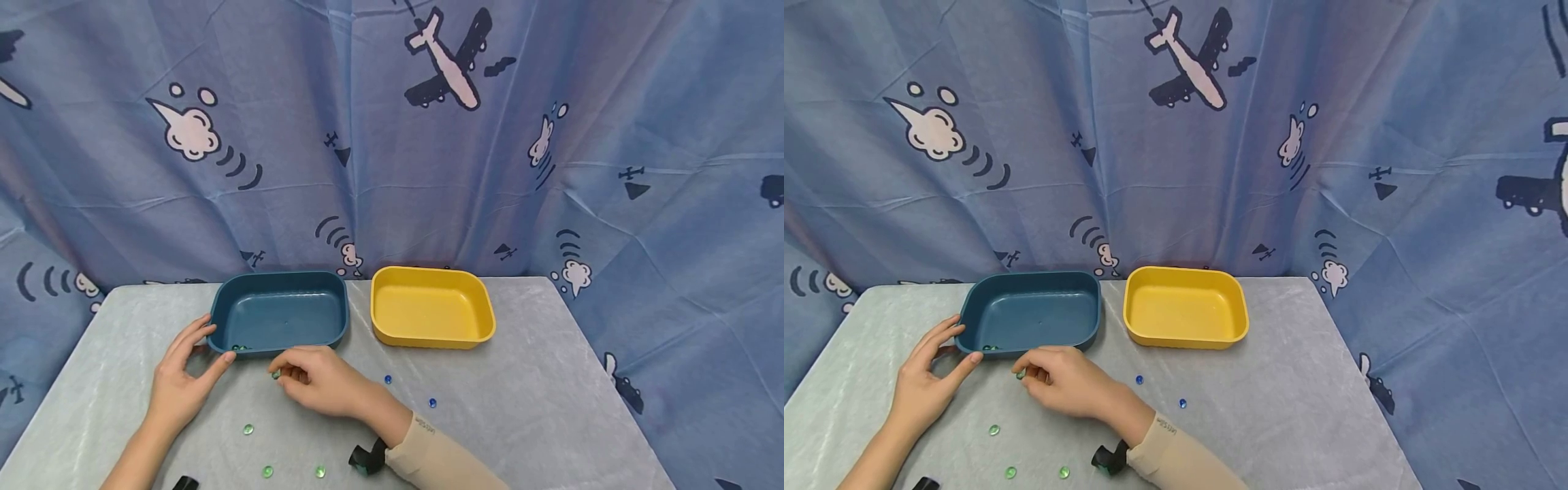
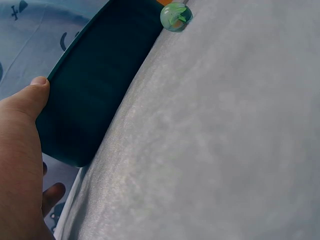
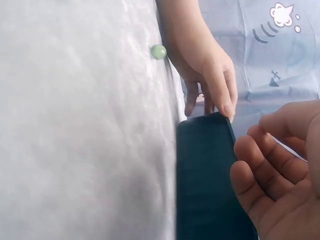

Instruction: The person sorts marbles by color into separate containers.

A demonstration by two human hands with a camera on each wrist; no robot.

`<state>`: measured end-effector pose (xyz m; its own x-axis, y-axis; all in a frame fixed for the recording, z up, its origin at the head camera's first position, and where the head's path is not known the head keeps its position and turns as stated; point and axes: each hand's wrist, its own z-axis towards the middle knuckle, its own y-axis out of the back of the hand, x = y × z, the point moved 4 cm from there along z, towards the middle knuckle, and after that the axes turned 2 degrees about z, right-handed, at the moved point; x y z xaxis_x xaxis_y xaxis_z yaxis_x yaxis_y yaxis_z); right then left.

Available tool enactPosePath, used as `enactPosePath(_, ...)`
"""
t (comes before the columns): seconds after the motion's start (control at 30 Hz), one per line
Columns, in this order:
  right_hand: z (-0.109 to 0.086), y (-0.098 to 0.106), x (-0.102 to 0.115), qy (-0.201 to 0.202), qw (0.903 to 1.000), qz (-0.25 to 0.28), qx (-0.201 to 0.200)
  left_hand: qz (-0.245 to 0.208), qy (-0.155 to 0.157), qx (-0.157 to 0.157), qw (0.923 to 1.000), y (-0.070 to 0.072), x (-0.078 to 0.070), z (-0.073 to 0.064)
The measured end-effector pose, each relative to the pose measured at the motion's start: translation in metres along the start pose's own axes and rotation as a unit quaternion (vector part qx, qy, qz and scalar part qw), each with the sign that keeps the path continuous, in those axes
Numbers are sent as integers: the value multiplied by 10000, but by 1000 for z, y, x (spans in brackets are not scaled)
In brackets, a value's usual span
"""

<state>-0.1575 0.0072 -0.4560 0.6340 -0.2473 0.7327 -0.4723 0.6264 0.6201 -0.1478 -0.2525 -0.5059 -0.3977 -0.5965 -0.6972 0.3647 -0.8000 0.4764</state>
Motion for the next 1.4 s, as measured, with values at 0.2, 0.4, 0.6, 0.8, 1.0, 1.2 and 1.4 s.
enactPosePath(0.2,-1,12,1,-28,9997,163,-178,2,-14,-3,10000,0,0,0)
enactPosePath(0.4,-2,21,-1,-67,9988,311,-380,-42,-42,7,10000,0,1,0)
enactPosePath(0.6,-3,30,-6,-212,9972,481,-527,-82,-29,10,10000,0,2,0)
enactPosePath(0.8,-5,40,-15,-405,9948,497,-789,-95,-5,31,10000,0,3,-1)
enactPosePath(1.0,-8,51,-23,-539,9917,441,-1078,-103,1,41,9999,0,3,-1)
enactPosePath(1.2,-10,61,-31,-698,9887,318,-1291,-69,7,22,10000,0,2,-1)
enactPosePath(1.4,-12,68,-39,-797,9866,227,-1404,-42,7,15,10000,-1,3,-1)
